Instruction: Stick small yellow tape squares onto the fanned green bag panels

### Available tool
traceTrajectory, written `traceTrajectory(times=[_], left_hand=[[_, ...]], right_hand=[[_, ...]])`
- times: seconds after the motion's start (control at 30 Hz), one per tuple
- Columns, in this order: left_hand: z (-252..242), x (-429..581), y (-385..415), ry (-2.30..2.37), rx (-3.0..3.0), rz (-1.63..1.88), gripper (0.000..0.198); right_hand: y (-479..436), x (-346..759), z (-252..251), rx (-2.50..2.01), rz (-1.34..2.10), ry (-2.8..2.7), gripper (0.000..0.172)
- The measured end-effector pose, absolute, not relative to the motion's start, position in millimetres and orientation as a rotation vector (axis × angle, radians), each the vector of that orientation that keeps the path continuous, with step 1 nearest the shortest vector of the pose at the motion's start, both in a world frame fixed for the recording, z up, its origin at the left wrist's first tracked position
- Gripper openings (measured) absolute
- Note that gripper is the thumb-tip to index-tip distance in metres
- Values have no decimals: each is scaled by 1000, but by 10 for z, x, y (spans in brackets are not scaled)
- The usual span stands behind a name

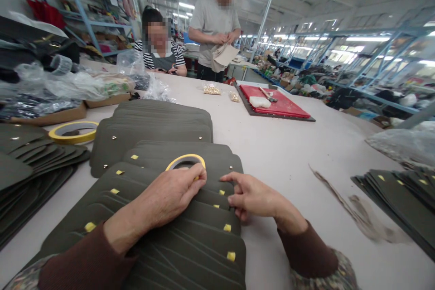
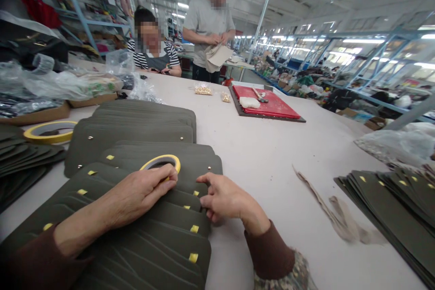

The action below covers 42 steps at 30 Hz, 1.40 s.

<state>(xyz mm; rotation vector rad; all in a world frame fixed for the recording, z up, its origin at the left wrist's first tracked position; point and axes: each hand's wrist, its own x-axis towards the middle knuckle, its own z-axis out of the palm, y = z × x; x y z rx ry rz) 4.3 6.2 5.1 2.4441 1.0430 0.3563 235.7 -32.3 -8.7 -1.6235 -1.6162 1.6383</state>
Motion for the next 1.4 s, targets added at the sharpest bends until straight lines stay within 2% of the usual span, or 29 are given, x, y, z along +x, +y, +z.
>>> traceTrajectory(times=[0.1, 0.23, 0.3, 0.37, 0.43, 0.47, 0.6, 0.73, 1.0, 1.2, 1.4], left_hand=[[-26, 55, 104, 1056, 2421, 387, 16], [-75, 84, 111, 1043, 2487, 353, 17], [-82, 101, 104, 1061, 2527, 345, 19], [-81, 115, 99, 1100, 2547, 346, 20], [-69, 123, 96, 1121, 2552, 332, 21], [-56, 123, 94, 1119, 2555, 316, 21], [28, 107, 79, 1066, 2585, 244, 20], [68, 77, 68, 1031, 2612, 157, 17], [-13, 47, 47, 987, 2493, 554, 19], [-42, 85, -30, 993, 2492, 606, 42], [-34, 121, -80, 992, 2465, 600, 32]], right_hand=[[-344, 2410, -64, -1686, 1627, -1740, 40], [-277, 2442, -110, -1895, 918, -1848, 20], [-247, 2462, -143, -1992, 591, -1907, 21], [-237, 2497, -166, -2088, 419, -1910, 36], [-241, 2536, -177, -2147, 380, -1874, 52], [-243, 2549, -179, -2153, 402, -1853, 54], [-204, 2506, -193, -2068, 570, -1763, 45], [-39, 2353, -244, -1956, 522, -1705, 35], [-34, 2430, -262, -1837, 453, -1673, 19], [-373, 2252, -20, -1339, 498, -1821, 15], [-446, 1997, 34, -1113, 315, -2019, 16]])
